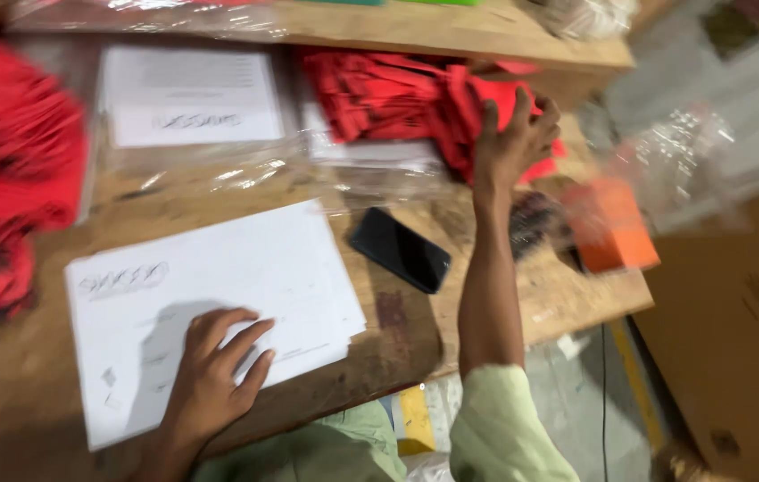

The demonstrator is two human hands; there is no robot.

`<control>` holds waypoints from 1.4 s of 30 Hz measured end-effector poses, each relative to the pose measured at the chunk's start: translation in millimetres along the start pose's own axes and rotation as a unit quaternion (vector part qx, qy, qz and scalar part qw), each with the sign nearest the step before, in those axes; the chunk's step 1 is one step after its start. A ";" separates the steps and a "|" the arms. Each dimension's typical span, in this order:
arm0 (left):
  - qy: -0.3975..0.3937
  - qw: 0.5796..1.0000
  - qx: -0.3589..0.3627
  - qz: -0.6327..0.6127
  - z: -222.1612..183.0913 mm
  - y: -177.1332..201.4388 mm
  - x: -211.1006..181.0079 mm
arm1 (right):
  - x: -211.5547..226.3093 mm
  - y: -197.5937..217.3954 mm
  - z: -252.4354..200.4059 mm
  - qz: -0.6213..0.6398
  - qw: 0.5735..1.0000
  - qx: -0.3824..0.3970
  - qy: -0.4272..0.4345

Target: The person sits at a workbench and folds paper instruction sheets, then inserts each folded sheet into a red fabric hardware pouch and sets the filled pouch aside, repeating the cycle for multiple pouches.

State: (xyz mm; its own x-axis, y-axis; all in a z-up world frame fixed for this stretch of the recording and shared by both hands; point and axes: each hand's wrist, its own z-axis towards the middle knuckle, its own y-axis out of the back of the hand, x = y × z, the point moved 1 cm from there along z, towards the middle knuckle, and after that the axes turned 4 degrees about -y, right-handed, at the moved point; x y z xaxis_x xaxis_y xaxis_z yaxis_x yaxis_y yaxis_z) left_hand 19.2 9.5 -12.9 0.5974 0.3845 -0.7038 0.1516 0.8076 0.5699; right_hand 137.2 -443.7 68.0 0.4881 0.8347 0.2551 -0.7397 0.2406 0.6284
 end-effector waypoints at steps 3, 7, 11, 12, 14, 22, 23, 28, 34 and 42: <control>-0.008 1.000 0.009 -0.006 -8.6 0.3 2.8 | 79.3 25.1 -34.3 0.164 0.975 0.056 0.136; -0.050 0.997 0.064 0.011 -18.2 -4.7 15.0 | 186.2 48.1 -86.0 0.402 0.828 0.297 0.256; -0.055 0.994 0.084 0.034 -14.9 7.8 1.7 | 277.1 72.2 -123.2 0.458 0.724 0.382 0.346; -0.068 0.993 0.088 0.029 -16.8 7.9 1.8 | 295.6 78.9 -127.9 0.465 0.717 0.375 0.358; -0.078 0.992 0.092 0.024 -19.8 4.3 6.3 | 319.7 80.5 -133.4 0.472 0.709 0.371 0.370; -0.096 0.990 0.101 0.032 -19.0 8.2 8.3 | 262.6 31.6 -149.0 0.329 0.735 0.471 0.360; -0.100 0.989 0.107 0.023 -18.5 9.5 5.7 | 250.3 30.0 -152.5 0.322 0.740 0.474 0.353; -0.091 0.986 0.136 0.027 -12.8 10.9 4.5 | 192.8 24.1 -163.5 0.167 0.771 0.505 0.351; -0.082 0.986 0.139 0.041 -17.5 -5.4 13.9 | 167.0 40.8 -157.2 0.159 0.784 0.515 0.309; -0.086 0.986 0.134 0.045 -12.0 5.8 4.3 | 153.6 30.9 -160.3 0.215 0.768 0.551 0.245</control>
State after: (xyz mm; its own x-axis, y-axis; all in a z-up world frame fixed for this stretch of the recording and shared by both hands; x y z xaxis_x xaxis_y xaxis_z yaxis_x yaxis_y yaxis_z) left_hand 13.2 21.2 -17.7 0.7399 0.3493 -0.5749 0.2795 0.6178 0.7350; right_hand 115.1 -228.6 8.8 -0.1249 0.8710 0.4751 0.1883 -0.4493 0.8733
